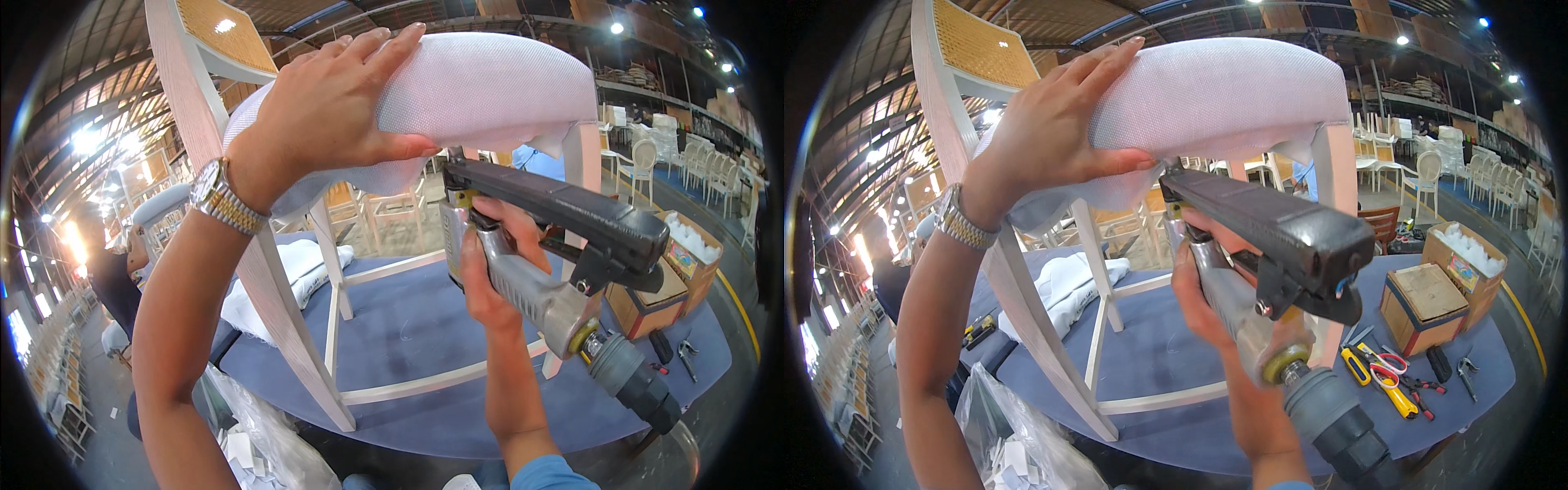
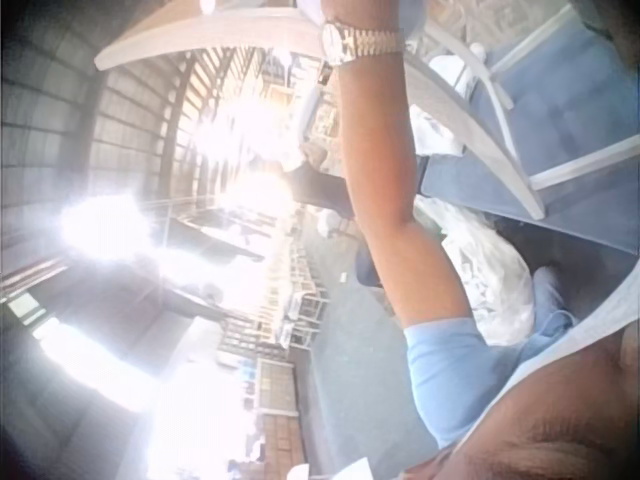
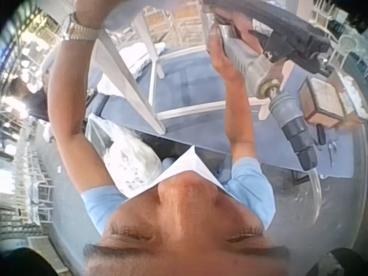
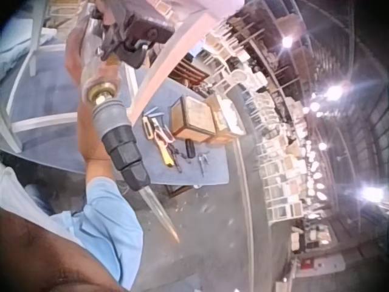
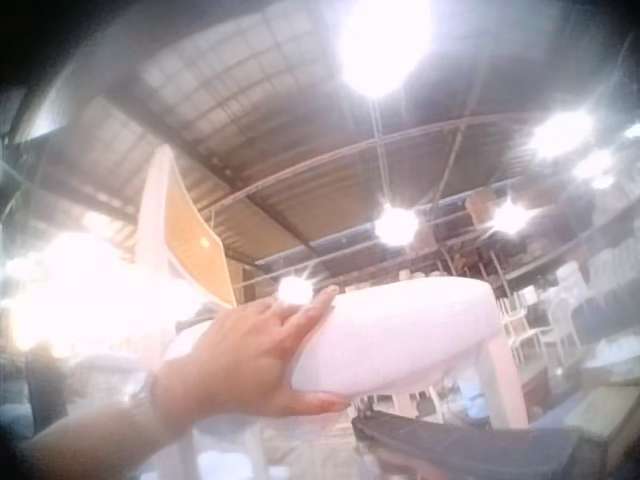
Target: The person staples white fabric onto a wooden chair frame using a pneumatic staple gun, trims excess fabric with a utility knife, and smooths the surface. The person repeatedly repositions the chair and uses tools to secure the fabric around the seat edges.
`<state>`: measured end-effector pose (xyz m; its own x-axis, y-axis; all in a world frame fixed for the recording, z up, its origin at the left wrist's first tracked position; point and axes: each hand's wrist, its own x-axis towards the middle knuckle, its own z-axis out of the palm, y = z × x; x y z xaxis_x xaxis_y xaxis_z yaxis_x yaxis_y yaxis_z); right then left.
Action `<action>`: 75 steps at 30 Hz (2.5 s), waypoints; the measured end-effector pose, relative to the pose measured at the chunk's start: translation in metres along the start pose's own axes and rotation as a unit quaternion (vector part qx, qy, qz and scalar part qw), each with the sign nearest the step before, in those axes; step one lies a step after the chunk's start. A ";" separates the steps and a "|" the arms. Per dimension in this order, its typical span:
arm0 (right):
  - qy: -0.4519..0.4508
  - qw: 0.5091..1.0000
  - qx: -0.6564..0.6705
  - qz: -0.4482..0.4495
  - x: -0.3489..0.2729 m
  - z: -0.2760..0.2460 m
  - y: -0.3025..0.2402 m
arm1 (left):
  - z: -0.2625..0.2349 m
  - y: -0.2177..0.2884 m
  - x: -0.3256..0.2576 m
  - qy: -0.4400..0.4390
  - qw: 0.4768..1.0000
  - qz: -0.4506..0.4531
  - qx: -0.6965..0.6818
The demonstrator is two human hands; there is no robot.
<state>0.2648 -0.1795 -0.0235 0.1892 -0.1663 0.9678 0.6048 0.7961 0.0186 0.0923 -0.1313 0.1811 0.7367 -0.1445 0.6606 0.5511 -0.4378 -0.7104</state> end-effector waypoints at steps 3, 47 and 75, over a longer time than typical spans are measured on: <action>0.001 0.999 0.030 0.028 0.001 0.008 0.001 | 0.006 0.009 -0.004 0.041 0.999 -0.008 0.025; -0.003 0.997 0.021 0.080 -0.025 -0.032 -0.013 | -0.015 0.022 -0.036 0.062 0.989 0.098 -0.096; -0.039 0.994 0.027 0.094 -0.004 0.043 -0.009 | 0.012 0.021 -0.029 0.045 0.995 -0.063 0.068</action>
<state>0.2256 -0.1614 -0.0166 0.2328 0.0325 0.9720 0.5210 0.8398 -0.1528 0.0870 -0.1261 0.1437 0.6236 -0.1777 0.7613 0.6895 -0.3339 -0.6427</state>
